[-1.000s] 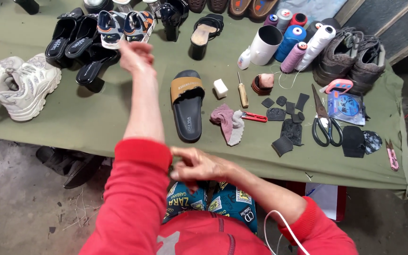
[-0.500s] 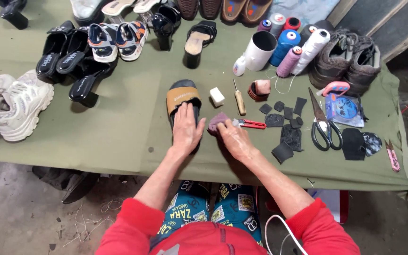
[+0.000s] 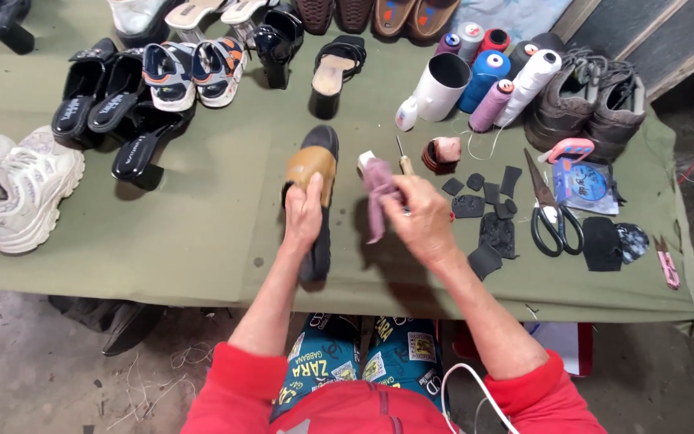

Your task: The person is cleaning a brown and black sandal using a pink cloth and a cleaning solution at a repair bench.

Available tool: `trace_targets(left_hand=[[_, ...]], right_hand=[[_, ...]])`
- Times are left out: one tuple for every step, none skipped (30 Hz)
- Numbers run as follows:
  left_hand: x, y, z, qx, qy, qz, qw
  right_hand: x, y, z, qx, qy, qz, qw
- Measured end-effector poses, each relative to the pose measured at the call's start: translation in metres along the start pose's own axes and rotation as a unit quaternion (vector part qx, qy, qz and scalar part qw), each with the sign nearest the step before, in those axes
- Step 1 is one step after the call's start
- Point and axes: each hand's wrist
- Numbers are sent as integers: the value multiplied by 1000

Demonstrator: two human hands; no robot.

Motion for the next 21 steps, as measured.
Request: trace_targets(left_hand=[[7,-9,-6,-17,-68,4,998],[12,-21,-26,-18,-67,2,998],[17,-36,-44,-11,-88,21,996],[22,-50,-63,-5,-110,40,993],[23,-58,-64,-5,-110,40,993],[25,-67,-65,6,-133,47,990],[26,-77,-66,19,-158,52,986],[23,-77,-41,21,-160,50,986],[22,-76,-16,26,-146,51,988],[21,-75,8,31,-133,52,989],[26,-77,-8,34,-134,47,989],[30,-79,-24,29,-127,56,990],[33,-81,-40,24,-119,70,990],[30,-81,-39,27,-120,69,990],[25,-80,-40,-5,-105,80,991],[20,-79,-40,-37,-89,90,991],[18,-76,-37,-35,-90,92,991],[16,-73,-34,-91,-23,91,991],[17,-70,-30,-146,46,86,985],[23,-71,-37,-143,46,86,985],[29,-70,-45,-253,118,72,957]], right_hand=[[-2,7,18,50,0,-15,999],[-16,5,23,51,2,-16,999],[-30,2,28,99,-9,-2,995],[-45,-1,33,147,-20,11,989],[-45,5,34,147,-19,11,989],[-46,11,34,146,-58,-7,988],[-47,16,35,145,-97,-21,984],[-37,19,21,146,-96,-17,985],[-29,23,7,88,-35,-43,995],[-21,28,-6,30,26,-68,997],[-12,27,4,32,29,-64,997],[-2,25,13,29,18,-63,997],[10,22,22,23,4,-63,998],[4,14,28,22,4,-60,998],[0,6,34,75,-11,-26,997],[-4,-1,39,126,-26,8,992],[3,6,45,124,-27,8,992],[9,13,50,112,-12,-25,993],[14,20,57,102,4,-58,993],[17,14,32,100,6,-56,993],[20,12,7,49,10,-65,997]])
Point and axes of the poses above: each hand's wrist, its own y-axis towards the middle knuckle, its own x-axis out of the back of the hand, z = x × y, and after that the axes turned 4 degrees about x, right-handed
